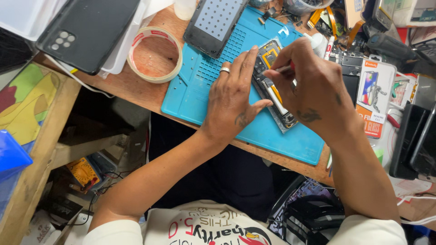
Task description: The person uses a screwdriver to remove screws from a disassembled smartphone placed on a blue anti-static mat. Screws are collected and placed on the mat. The person continues to unscrew multiple fasteners from the phone's internal frame.
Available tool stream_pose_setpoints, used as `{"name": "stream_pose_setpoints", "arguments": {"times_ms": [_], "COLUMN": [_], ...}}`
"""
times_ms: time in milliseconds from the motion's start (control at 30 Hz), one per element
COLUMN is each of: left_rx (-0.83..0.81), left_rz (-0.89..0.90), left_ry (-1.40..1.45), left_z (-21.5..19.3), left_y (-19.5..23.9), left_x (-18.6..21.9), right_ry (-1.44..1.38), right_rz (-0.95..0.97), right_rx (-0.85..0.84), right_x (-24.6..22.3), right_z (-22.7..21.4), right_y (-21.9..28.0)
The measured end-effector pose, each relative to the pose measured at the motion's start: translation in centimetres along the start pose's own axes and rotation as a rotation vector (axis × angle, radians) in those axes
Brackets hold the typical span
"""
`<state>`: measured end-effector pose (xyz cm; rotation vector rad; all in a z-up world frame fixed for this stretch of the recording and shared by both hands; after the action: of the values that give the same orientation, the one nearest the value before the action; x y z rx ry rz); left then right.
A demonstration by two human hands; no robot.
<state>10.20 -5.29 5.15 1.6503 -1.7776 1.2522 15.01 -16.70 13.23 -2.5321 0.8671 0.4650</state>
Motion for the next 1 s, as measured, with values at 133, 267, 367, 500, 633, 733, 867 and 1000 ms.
{"name": "stream_pose_setpoints", "arguments": {"times_ms": [133, 267, 367, 500, 633, 733, 867, 1000], "left_rx": [0.082, 0.196, 0.365, 0.455, 0.463, 0.453, 0.443, 0.435], "left_rz": [0.08, -0.123, -0.216, -0.243, -0.234, -0.242, -0.235, -0.236], "left_ry": [0.131, 0.223, 0.238, 0.226, 0.238, 0.247, 0.246, 0.233], "left_z": [-2.1, -4.8, -6.8, -8.2, -8.3, -8.1, -8.0, -7.9], "left_y": [1.3, 3.4, 5.3, 6.5, 7.1, 7.2, 7.2, 7.1], "left_x": [0.3, -0.9, -1.7, -3.1, -3.4, -3.6, -3.8, -3.7], "right_ry": [-0.013, -0.185, -0.202, -0.156, -0.117, -0.135, -0.191, -0.213], "right_rz": [0.041, -0.039, -0.079, -0.087, -0.094, -0.095, -0.094, -0.094], "right_rx": [0.081, 0.175, 0.156, 0.129, 0.124, 0.104, 0.102, 0.105], "right_x": [-1.0, -2.2, -2.6, -2.7, -2.5, -2.4, -2.2, -2.3], "right_z": [-1.1, -0.2, 2.6, 5.2, 6.1, 6.6, 6.8, 6.7], "right_y": [0.1, -0.7, -1.3, -2.3, -3.4, -3.6, -3.4, -3.5]}}
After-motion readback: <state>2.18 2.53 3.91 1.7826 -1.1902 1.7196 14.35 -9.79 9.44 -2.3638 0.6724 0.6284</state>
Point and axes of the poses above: each hand's wrist, its own y-axis away from the middle knuckle, its own z-axis out of the palm, x = y × z, the point moved 6 cm from there along -y, towards the middle knuckle, and after that the axes turned 1 degree about x, right-handed, at the moved point
